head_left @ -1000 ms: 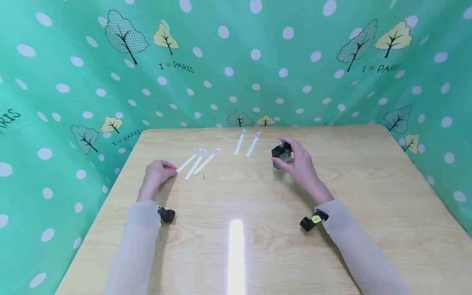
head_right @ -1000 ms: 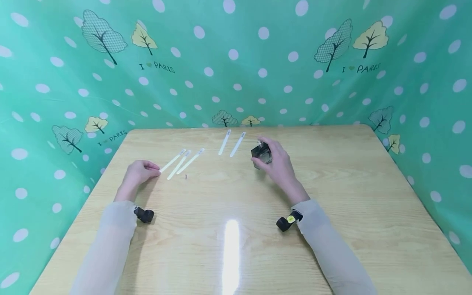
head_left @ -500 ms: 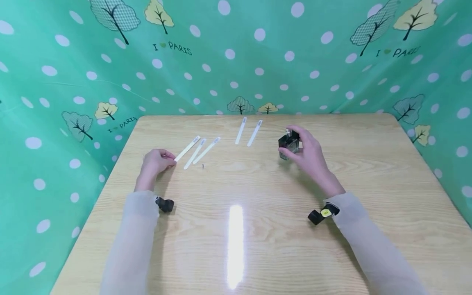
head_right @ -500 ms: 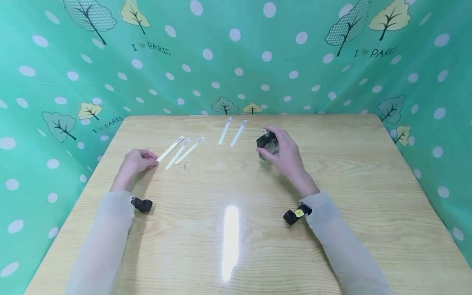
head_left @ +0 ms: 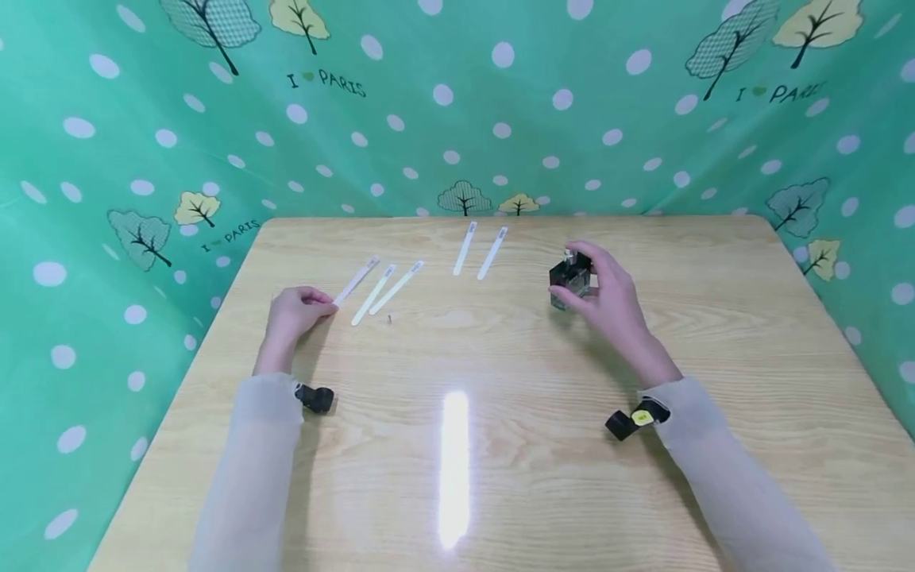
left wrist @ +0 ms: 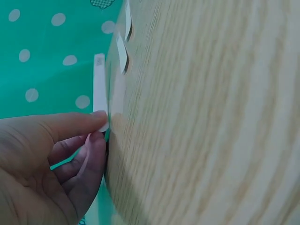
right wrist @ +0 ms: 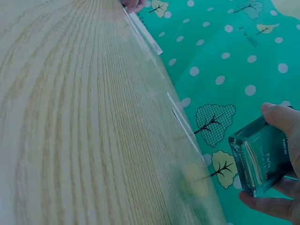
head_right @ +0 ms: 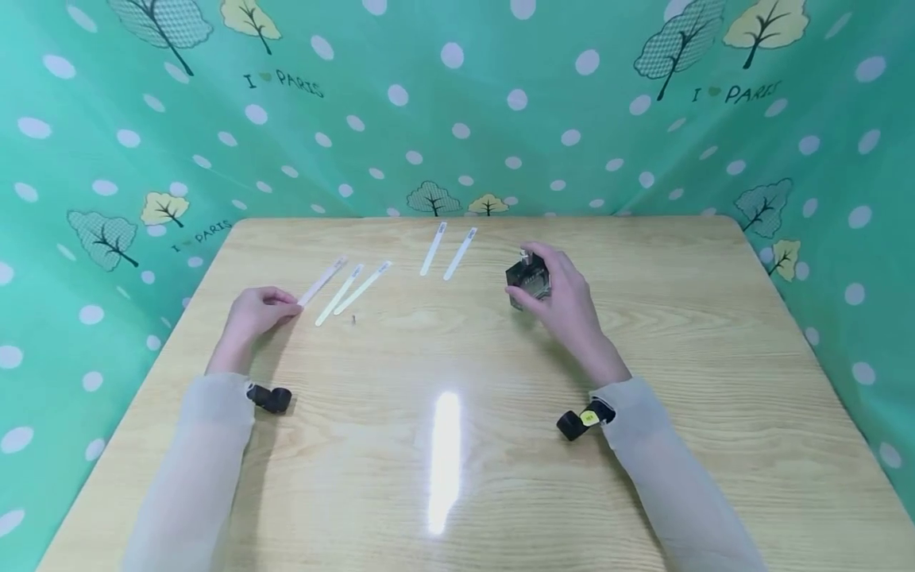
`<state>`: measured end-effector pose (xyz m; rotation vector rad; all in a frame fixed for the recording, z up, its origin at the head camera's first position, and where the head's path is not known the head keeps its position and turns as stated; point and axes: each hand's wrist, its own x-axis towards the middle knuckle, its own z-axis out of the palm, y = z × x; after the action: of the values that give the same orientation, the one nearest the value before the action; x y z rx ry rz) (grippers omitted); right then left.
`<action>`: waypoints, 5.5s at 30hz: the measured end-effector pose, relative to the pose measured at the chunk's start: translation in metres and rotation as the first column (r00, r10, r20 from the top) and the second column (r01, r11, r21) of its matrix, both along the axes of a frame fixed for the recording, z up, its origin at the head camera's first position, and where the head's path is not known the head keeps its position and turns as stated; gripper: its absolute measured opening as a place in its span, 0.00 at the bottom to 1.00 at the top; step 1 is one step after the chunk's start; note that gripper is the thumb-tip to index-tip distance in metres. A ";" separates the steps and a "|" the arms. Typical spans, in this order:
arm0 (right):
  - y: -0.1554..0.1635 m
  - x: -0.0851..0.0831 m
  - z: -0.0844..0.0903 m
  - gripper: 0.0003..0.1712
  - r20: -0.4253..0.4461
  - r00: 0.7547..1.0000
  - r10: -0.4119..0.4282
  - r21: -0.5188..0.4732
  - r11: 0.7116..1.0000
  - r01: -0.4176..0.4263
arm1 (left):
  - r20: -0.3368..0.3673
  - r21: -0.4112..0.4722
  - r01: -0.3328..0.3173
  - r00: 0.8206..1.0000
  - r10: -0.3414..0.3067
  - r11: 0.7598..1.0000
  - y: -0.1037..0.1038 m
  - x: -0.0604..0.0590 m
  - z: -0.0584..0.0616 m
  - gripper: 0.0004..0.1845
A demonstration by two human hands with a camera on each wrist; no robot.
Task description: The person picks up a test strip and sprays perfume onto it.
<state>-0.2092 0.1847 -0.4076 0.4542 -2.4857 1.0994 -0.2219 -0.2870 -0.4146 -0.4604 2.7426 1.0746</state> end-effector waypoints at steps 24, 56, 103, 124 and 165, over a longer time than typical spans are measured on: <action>0.005 -0.003 -0.007 0.40 -0.047 0.999 -0.002 0.015 1.000 0.002 | -0.048 0.279 -0.001 0.999 0.015 0.960 0.013 -0.013 0.008 0.21; -0.004 -0.004 -0.012 0.39 -0.037 0.999 0.037 0.051 0.998 -0.035 | -0.015 0.299 0.104 0.994 -0.104 0.949 0.053 -0.011 0.004 0.19; -0.030 -0.005 -0.004 0.40 -0.056 0.993 0.103 0.143 0.985 -0.094 | -0.042 0.387 0.305 0.949 -0.314 0.870 0.123 0.003 0.017 0.14; -0.044 -0.008 -0.011 0.39 -0.106 0.987 0.124 0.213 0.972 -0.099 | -0.057 0.399 0.346 0.934 -0.354 0.849 0.146 0.005 0.022 0.13; -0.029 0.004 -0.009 0.40 -0.049 0.996 0.078 0.182 0.981 -0.068 | -0.057 0.418 0.339 0.936 -0.348 0.843 0.152 -0.001 0.025 0.13</action>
<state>-0.2053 0.1553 -0.4167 0.6245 -2.5475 0.8782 -0.2228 -0.1350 -0.3898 0.0840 2.3386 1.4852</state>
